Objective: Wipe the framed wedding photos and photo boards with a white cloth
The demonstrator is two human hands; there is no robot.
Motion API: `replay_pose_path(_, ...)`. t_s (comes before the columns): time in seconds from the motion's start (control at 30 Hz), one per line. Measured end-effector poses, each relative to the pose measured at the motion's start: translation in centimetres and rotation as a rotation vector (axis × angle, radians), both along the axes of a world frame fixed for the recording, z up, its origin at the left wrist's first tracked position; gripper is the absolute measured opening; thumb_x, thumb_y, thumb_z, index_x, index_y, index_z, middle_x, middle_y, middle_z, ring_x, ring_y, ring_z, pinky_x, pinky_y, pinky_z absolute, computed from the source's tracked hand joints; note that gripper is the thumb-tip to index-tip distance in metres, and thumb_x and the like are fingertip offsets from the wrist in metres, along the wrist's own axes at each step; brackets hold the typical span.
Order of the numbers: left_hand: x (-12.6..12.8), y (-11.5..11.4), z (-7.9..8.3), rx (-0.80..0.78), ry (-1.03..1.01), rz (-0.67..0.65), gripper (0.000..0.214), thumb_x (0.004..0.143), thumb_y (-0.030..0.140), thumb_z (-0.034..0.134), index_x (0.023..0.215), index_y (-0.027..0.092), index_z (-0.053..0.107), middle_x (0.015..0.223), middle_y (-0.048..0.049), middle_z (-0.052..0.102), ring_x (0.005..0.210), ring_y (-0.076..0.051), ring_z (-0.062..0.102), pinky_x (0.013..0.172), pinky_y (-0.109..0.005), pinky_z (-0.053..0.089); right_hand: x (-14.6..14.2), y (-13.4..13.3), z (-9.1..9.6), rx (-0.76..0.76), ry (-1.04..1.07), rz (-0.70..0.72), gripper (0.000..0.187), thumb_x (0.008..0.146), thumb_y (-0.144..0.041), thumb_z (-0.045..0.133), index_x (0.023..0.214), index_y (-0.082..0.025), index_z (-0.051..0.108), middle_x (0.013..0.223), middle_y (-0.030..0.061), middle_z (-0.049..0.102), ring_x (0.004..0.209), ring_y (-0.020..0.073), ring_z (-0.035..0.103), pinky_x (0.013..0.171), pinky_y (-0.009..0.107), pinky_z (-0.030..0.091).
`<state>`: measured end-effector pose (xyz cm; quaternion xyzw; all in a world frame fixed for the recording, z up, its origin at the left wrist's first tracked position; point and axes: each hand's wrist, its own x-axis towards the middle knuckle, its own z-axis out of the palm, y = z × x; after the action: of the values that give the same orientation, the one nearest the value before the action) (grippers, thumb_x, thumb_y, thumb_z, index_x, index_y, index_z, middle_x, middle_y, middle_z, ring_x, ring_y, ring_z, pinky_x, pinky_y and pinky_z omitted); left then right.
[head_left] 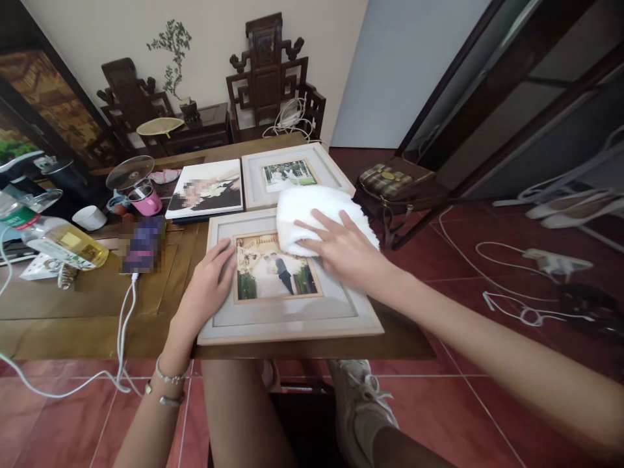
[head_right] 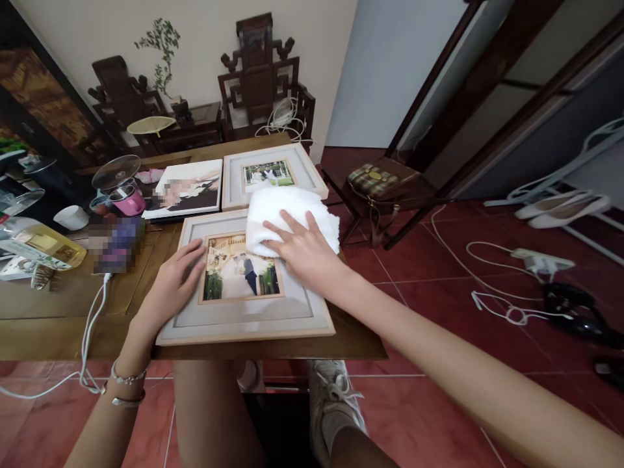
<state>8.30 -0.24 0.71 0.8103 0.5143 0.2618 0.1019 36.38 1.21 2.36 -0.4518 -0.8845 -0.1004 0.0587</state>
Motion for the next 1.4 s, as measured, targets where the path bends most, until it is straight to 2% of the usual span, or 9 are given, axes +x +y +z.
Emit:
replay_pose_path(0.2,-0.8,0.5,-0.7,0.029,0.011,-0.036,0.05,0.086,0.005,0.035,0.129,0.013,0.059,0.144,-0.0139,0.052,0.135,-0.025,0.047,0.116,-0.047,0.036,-0.1,-5.5,-0.3,0.037,0.004,0.052,0.055,0.07,0.001,0.055,0.119,-0.021,0.069,0.146,0.0092,0.049,0.137,0.0415,0.036,0.105,0.068,0.03)
replay_pose_path(0.4,-1.0,0.5,-0.8,-0.038,0.022,-0.045,0.061,0.079,0.0,0.037,0.135,0.015,0.055,0.149,-0.0118,0.046,0.139,-0.025,0.042,0.117,-0.048,0.033,-1.1,-11.8,0.5,0.049,0.089,0.156,0.04,0.071,-0.013,0.061,0.105,-0.029,0.074,0.135,0.0072,0.06,0.125,0.0415,0.05,0.098,0.064,0.041)
replay_pose_path(0.5,-1.1,0.6,-1.0,-0.028,0.016,-0.056,0.063,0.077,-0.001,0.037,0.136,0.017,0.054,0.15,-0.0105,0.046,0.14,-0.025,0.042,0.117,-0.049,0.033,-1.3,-10.9,0.7,0.005,0.091,0.14,0.051,0.068,-0.009,0.06,0.114,-0.029,0.071,0.138,0.0065,0.059,0.128,0.0402,0.048,0.101,0.063,0.038)
replay_pose_path(0.73,-1.3,0.3,-1.0,0.019,0.012,-0.068,0.059,0.08,0.0,0.036,0.134,0.013,0.056,0.148,-0.0134,0.048,0.137,-0.025,0.045,0.117,-0.049,0.035,-1.5,-1.4,0.3,0.019,0.013,-0.014,0.056,0.077,-0.001,0.05,0.13,-0.014,0.061,0.147,0.0124,0.047,0.138,0.0405,0.035,0.109,0.065,0.028)
replay_pose_path(0.83,-1.1,0.1,-1.0,0.019,-0.005,-0.062,0.058,0.08,0.001,0.037,0.133,0.014,0.057,0.147,-0.0125,0.049,0.138,-0.026,0.045,0.117,-0.049,0.035,-1.7,0.3,-0.1,0.039,-0.024,-0.001,0.054,0.079,-0.002,0.051,0.13,-0.014,0.061,0.148,0.0139,0.046,0.139,0.0411,0.032,0.108,0.067,0.025)
replay_pose_path(0.93,-0.9,0.0,-1.2,0.039,-0.033,-0.046,0.058,0.08,0.0,0.037,0.132,0.016,0.058,0.146,-0.0107,0.051,0.138,-0.025,0.044,0.116,-0.049,0.036,-1.7,-1.0,0.1,0.002,-0.051,0.032,0.055,0.075,-0.001,0.054,0.127,-0.014,0.063,0.147,0.0147,0.047,0.138,0.0424,0.034,0.108,0.068,0.025)
replay_pose_path(1.23,-1.2,0.3,-1.4,0.059,-0.02,-0.066,0.058,0.079,0.0,0.037,0.131,0.016,0.058,0.144,-0.0115,0.053,0.135,-0.026,0.048,0.115,-0.049,0.038,-0.3,-11.8,2.7,-0.122,0.116,0.251,0.063,0.061,-0.006,0.053,0.116,-0.034,0.068,0.138,0.0001,0.058,0.126,0.0324,0.052,0.103,0.054,0.043)
replay_pose_path(1.3,-1.2,0.3,-1.4,0.049,-0.014,-0.06,0.058,0.079,0.0,0.037,0.131,0.015,0.058,0.144,-0.0121,0.053,0.135,-0.026,0.048,0.115,-0.049,0.039,-0.7,-11.9,2.5,-0.109,0.135,0.232,0.063,0.063,-0.006,0.053,0.117,-0.033,0.068,0.138,0.0002,0.059,0.126,0.0319,0.052,0.104,0.052,0.043)
replay_pose_path(1.4,-1.2,0.3,-1.4,0.04,-0.008,-0.055,0.056,0.08,0.001,0.037,0.13,0.012,0.059,0.143,-0.0148,0.053,0.135,-0.027,0.048,0.114,-0.049,0.039,-1.5,-9.3,1.7,-0.106,0.112,0.197,0.062,0.065,-0.004,0.052,0.121,-0.026,0.067,0.138,0.0057,0.059,0.127,0.0356,0.051,0.104,0.057,0.041)
